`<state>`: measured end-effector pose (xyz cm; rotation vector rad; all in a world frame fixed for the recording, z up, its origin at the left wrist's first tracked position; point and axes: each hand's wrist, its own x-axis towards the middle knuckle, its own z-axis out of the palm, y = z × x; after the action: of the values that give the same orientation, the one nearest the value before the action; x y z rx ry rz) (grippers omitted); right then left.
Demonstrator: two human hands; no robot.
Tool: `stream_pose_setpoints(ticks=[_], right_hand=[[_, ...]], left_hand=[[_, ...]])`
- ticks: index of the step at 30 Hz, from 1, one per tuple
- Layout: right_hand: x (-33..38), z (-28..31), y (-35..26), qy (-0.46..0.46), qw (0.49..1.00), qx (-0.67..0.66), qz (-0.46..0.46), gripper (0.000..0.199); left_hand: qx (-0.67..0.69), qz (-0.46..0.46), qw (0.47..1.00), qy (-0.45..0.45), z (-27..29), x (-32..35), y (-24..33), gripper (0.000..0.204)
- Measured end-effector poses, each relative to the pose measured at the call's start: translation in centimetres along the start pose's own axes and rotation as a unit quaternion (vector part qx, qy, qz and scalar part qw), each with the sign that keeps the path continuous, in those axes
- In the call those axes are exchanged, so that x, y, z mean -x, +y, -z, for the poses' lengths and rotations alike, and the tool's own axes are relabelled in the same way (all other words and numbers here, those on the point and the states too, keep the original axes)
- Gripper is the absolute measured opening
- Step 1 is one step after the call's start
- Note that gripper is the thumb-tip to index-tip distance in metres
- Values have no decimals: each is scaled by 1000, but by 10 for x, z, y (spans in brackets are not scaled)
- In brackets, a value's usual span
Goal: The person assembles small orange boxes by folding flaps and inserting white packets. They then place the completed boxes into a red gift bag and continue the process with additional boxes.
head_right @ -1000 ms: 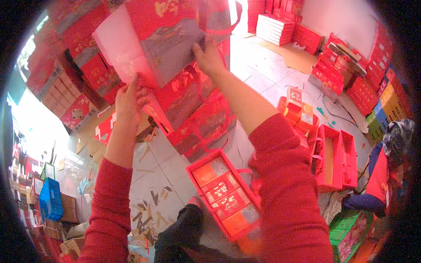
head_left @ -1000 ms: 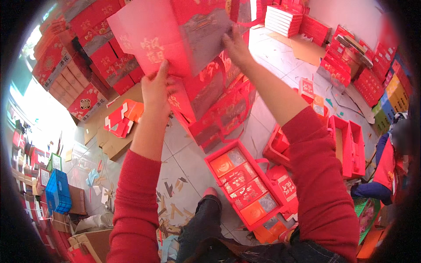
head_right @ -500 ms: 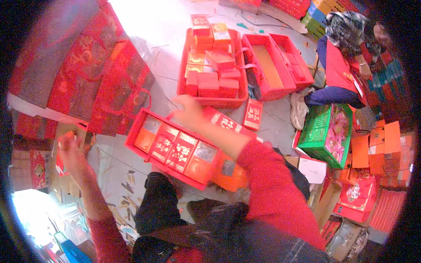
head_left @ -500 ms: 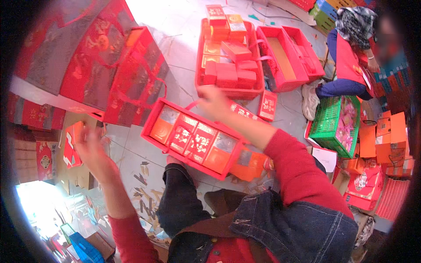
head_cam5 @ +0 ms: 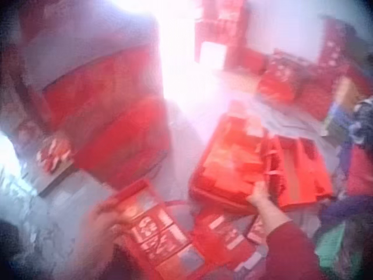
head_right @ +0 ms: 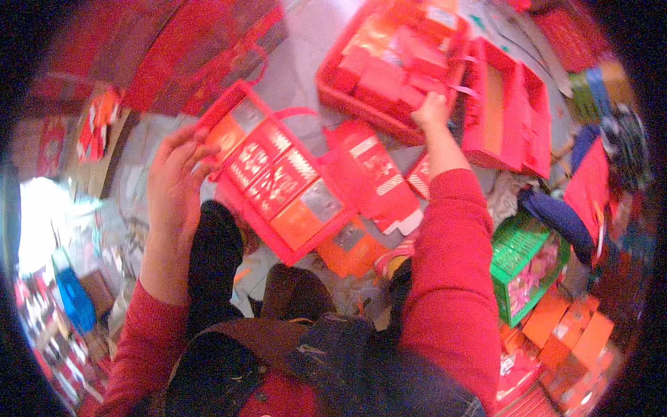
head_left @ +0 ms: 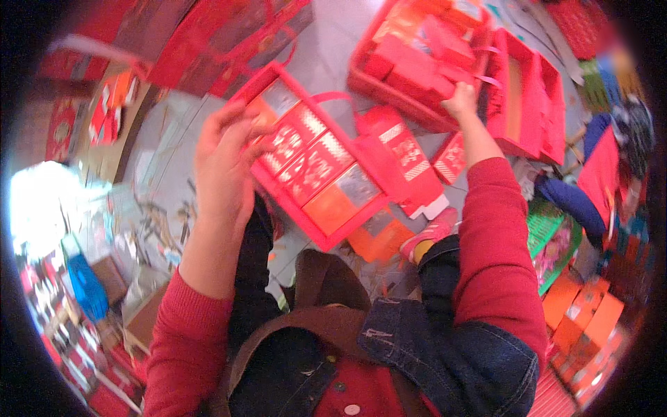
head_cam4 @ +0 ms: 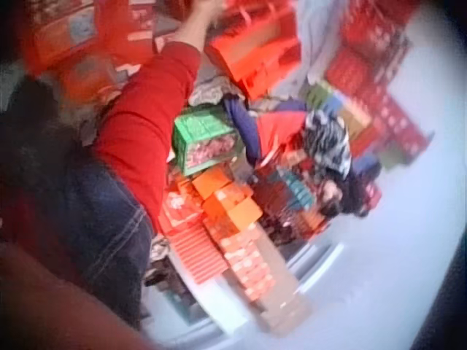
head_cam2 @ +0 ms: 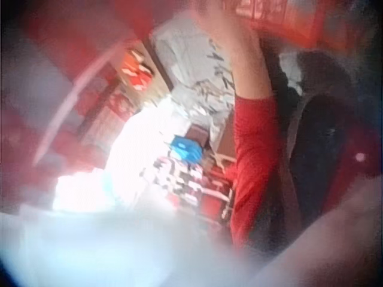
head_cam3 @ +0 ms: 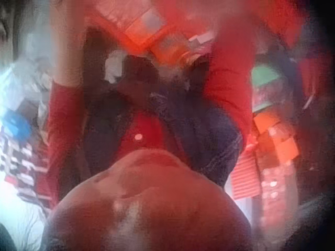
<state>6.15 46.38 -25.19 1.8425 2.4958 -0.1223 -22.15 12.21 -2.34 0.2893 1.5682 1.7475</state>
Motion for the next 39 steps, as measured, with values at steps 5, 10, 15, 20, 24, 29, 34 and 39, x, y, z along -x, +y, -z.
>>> stream_pose_setpoints(ticks=[5,10,15,20,24,29,34,39], right_hand=[[11,22,2,22,988,-130,81,51],[82,131,-36,144,963,-212,89,50],[179,175,-102,70,870,-473,118,44],[229,137,-167,-41,922,-384,41,47],[229,105,-159,-46,902,-428,-38,46],[234,126,-137,-56,831,-541,-117,32],[232,107,-126,-68,818,-561,-109,33],[243,155,-188,-104,889,-408,181,40]], left_hand=[[9,3,1000,0,7,0,5,28],[88,-6,995,41,30,-6,9,24],[132,-11,990,54,35,-16,13,23],[-132,-117,984,8,52,-36,8,24],[-644,-162,737,-128,71,-73,-80,27],[-706,-37,615,-350,95,-20,-170,57],[-501,34,811,-300,95,-24,-87,54],[-323,61,940,-94,135,-27,-40,37]])
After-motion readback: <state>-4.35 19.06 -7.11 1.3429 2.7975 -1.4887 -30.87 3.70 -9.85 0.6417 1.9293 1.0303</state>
